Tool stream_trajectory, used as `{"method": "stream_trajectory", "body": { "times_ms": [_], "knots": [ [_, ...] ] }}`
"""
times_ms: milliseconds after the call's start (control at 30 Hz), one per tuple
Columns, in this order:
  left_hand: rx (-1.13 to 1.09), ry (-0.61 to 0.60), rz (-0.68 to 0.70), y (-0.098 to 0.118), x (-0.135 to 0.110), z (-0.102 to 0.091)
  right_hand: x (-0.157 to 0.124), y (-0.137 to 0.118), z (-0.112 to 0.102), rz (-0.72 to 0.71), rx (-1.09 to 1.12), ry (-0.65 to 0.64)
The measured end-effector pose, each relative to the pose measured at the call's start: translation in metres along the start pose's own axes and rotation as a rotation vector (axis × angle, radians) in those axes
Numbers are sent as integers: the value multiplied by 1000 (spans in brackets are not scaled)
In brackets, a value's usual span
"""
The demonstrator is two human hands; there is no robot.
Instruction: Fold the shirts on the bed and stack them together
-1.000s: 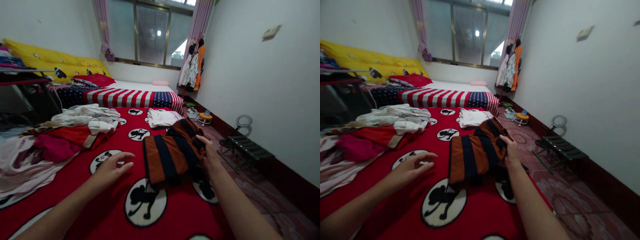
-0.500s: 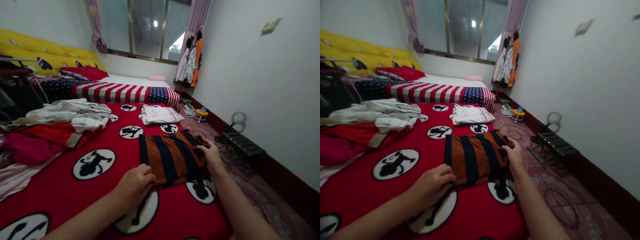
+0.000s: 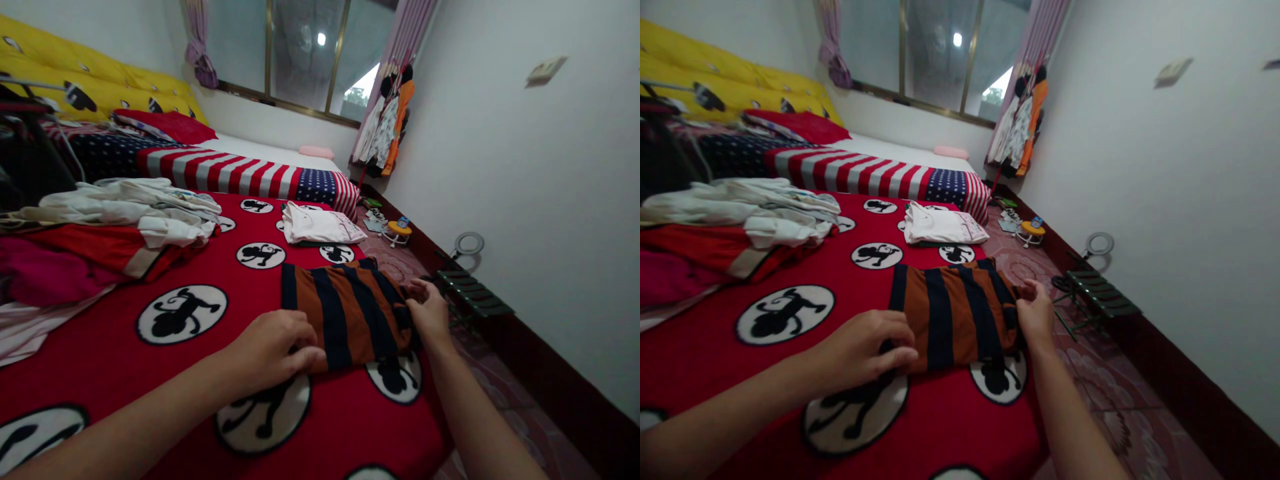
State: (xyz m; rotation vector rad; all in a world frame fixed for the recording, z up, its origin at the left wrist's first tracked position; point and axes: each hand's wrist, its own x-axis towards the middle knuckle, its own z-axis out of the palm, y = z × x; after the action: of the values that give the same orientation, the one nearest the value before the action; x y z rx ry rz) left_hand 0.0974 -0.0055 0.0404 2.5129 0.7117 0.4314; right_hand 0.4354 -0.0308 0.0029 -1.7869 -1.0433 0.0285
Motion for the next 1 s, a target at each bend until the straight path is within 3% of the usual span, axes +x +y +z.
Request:
{"method": "stream_trajectory", "body": {
  "times_ms": [133,233,300,400,600,733,867,1000],
  "knots": [
    [87,257,16,-9,38,10,25,-29,19,-164,-220,22],
    [235,364,-56,-30,54,33,38,-48,47,-218,-324,-183],
    [280,385,-90,-43,56,47,42,-54,64,-249,-409,-304],
    [304,401,-110,-51,51,59,48,-54,77,-251,-470,-349],
    [317,425,-250,-51,49,68,70,-52,82,-264,-472,-172],
    [288,421,-381,-51,51,71,68,-40,99,-205,-516,-89],
    [270,422,-424,-51,51,70,69,-23,114,-161,-575,-213],
    [258,451,-404,-53,51,70,85,-31,104,-178,-571,-370]
  ]
}}
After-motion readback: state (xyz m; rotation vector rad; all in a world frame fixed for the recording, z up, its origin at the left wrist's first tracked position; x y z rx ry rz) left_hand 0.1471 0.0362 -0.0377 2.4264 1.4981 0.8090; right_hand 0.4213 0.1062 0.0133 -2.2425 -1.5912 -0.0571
